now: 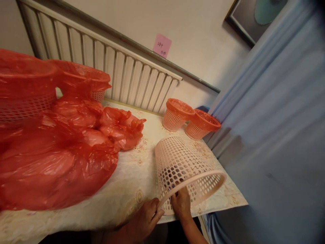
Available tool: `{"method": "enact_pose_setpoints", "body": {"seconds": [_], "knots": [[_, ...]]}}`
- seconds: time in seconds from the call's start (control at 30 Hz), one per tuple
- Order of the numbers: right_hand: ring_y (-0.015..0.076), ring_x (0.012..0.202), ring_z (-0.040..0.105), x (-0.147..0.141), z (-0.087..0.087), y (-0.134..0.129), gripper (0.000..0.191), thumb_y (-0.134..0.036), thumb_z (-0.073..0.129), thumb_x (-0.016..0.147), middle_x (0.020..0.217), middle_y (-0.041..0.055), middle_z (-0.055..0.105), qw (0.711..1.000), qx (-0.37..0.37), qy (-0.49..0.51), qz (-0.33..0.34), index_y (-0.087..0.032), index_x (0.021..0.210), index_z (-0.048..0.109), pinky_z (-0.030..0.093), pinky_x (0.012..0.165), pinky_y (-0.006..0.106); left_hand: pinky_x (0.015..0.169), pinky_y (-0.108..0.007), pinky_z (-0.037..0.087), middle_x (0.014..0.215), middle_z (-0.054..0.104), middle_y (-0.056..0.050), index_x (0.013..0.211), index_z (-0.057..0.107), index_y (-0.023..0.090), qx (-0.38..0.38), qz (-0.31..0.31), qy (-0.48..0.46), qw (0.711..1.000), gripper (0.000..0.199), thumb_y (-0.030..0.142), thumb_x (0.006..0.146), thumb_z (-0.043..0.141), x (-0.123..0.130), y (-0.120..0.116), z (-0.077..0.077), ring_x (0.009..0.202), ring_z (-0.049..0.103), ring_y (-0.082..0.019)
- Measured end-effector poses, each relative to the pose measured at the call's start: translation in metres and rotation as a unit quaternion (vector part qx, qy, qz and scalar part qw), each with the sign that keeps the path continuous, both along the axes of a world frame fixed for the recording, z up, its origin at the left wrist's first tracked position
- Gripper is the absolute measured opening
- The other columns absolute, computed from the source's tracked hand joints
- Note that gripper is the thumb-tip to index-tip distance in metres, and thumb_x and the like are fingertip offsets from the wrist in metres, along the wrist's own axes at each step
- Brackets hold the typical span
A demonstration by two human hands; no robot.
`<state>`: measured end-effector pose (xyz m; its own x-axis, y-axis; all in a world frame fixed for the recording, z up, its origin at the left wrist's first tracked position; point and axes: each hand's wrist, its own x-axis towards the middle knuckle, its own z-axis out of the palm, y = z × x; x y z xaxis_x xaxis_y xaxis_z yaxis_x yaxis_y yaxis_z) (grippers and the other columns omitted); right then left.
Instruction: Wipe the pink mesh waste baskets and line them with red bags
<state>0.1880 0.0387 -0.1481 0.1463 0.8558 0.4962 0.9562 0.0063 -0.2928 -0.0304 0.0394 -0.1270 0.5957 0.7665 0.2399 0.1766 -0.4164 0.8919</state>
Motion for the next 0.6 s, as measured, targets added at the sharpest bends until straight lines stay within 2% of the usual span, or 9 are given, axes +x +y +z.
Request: {"method": "enact_pose_setpoints", "body": {"seconds": [0.17,0.37,0.6], "knots": [[0.0252,0.121,0.048,-0.008,0.01,0.006,0.054,-0.004,0.046,0.071,0.13,0.009,0.05,0.999,-0.023,0.024,0.004,-0.024,0.119,0.06,0.042,0.104,0.042,0.09,-0.03,0.049,0.091,0.068,-0.007,0.093,0.063,0.019,0.012,0.006,-0.013,1.0,0.028,0.038,0.095,0.043,-0.01,0.008,0.012,0.087,0.061,-0.02],[0.0242,0.117,0.05,-0.022,0.021,0.02,0.051,-0.005,0.045,0.071,0.123,0.0083,0.052,0.999,-0.024,0.021,0.022,-0.023,0.116,0.061,0.043,0.103,0.042,0.096,-0.035,0.046,0.09,0.068,-0.008,0.092,0.063,0.018,0.022,0.026,0.002,0.999,0.028,0.036,0.095,0.042,-0.02,0.02,0.019,0.088,0.062,-0.021],[0.0224,0.112,0.053,-0.037,0.033,0.039,0.05,-0.005,0.046,0.07,0.119,0.0079,0.054,0.999,-0.012,0.013,0.031,-0.023,0.113,0.063,0.045,0.099,0.038,0.092,-0.034,0.049,0.093,0.068,-0.008,0.098,0.063,0.018,0.011,0.027,-0.041,0.999,0.029,0.038,0.094,0.042,-0.029,0.036,0.024,0.089,0.062,-0.021]]}}
